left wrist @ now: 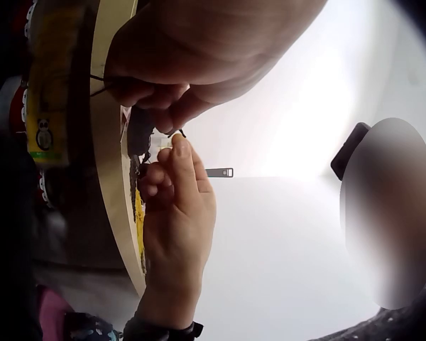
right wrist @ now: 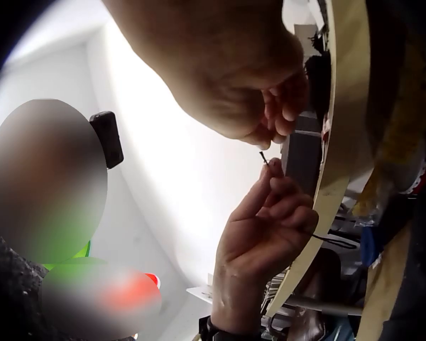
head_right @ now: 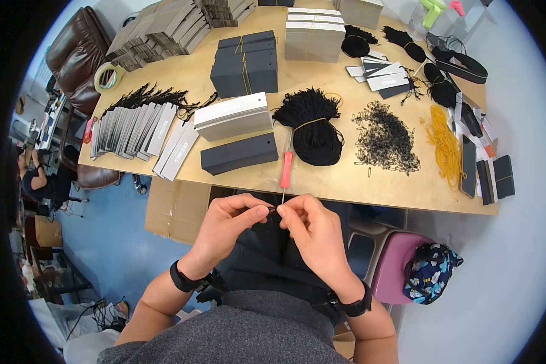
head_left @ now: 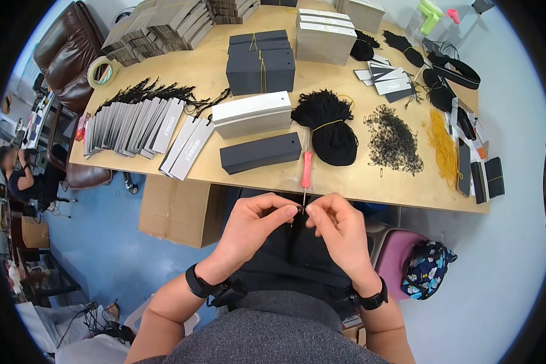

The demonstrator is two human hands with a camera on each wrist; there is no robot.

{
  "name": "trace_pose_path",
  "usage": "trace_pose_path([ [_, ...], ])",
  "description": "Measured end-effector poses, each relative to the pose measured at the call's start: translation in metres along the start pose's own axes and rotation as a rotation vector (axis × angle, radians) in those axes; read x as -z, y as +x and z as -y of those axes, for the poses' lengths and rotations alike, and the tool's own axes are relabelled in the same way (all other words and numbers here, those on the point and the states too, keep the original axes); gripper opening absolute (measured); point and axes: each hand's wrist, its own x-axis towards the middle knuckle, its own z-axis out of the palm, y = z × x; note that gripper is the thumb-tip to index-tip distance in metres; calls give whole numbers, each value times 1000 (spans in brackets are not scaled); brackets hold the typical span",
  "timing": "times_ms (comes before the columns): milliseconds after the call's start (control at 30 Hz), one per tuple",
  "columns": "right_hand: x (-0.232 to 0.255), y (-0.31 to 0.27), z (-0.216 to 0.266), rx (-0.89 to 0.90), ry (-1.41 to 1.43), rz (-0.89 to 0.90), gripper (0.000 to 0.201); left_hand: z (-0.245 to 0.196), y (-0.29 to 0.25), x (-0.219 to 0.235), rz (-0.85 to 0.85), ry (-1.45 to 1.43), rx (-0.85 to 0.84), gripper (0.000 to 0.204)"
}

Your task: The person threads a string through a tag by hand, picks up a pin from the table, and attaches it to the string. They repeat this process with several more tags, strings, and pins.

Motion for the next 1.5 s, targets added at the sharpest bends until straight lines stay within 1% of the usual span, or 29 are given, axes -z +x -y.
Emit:
trace_pose_path([
  [67,-1,-2,3,459,-399,-216,15,1,0,1,13,-37,-2,15],
  [100,0,0,3,459,-398,-216,15,2,0,1,29,-71,-3,16],
  [167,4,5,3,741,-613,-205,17,3,0,0,39,-69,-6,17],
  [200,5,7,2,743,-613,-208,17,3,0,0,48,-67,-9,17],
  [267,7,10,-1,840,-731,-162,17,1,0,1,58,-56,-1,17],
  [333,7,8,3,859,-742,-161,18,-1,-1,0,64,-50,6,17],
  [400,7,8,8,876,-749,-160,18,-4,-2,-2,64,-189,7,16],
  [467,9,10,12,940,-818,-206,20,4,-4,5,49,-178,26,15],
  [533,11,15,17,962,-838,-231,20,10,-6,14,39,-166,45,14],
  [567,12,16,18,983,-859,-254,20,12,-7,18,78,-220,91,14],
  [600,11,17,17,982,-858,-254,20,13,-8,20,117,-273,137,15],
  [633,10,18,15,984,-859,-243,20,12,-9,21,115,-273,138,15],
  [700,7,20,10,987,-859,-230,19,8,-11,22,330,-841,298,16],
  [733,4,19,7,970,-855,-179,19,8,-11,20,327,-842,295,16],
  [767,1,17,3,954,-850,-130,18,7,-10,16,254,-806,256,15],
  [800,-3,15,1,938,-829,-112,17,7,-9,12,183,-768,218,15],
  [833,-5,12,1,939,-830,-112,17,6,-8,8,183,-768,216,15],
  [900,-6,7,3,818,-755,-107,15,5,-5,0,-74,79,-229,15],
  [933,-6,3,5,736,-676,-92,13,1,-7,1,-94,353,-369,16],
  [967,-5,1,7,734,-675,-97,13,0,-8,1,-90,354,-368,16],
  [1033,-2,-3,10,536,-528,-12,10,-2,-10,3,-62,643,-580,19],
  [1067,-1,-4,11,537,-527,-12,10,-5,-11,2,-61,645,-581,19],
  [1133,2,-5,12,388,-334,62,10,-10,-11,3,-49,691,-643,20],
  [1167,3,-5,12,389,-334,65,10,-9,-10,3,-52,692,-643,20],
  [1233,5,-5,11,357,-293,104,11,-9,-7,4,-10,714,-764,19],
  [1367,8,-7,10,319,-247,119,12,-18,-10,3,19,745,-771,16],
  [1433,10,-9,13,402,-310,131,12,-27,-16,2,76,586,-431,12],
  [1467,7,-10,17,402,-310,131,12,-24,-15,3,76,587,-431,12],
  [1500,2,-11,22,518,-340,18,13,-18,-12,4,97,302,-313,9],
])
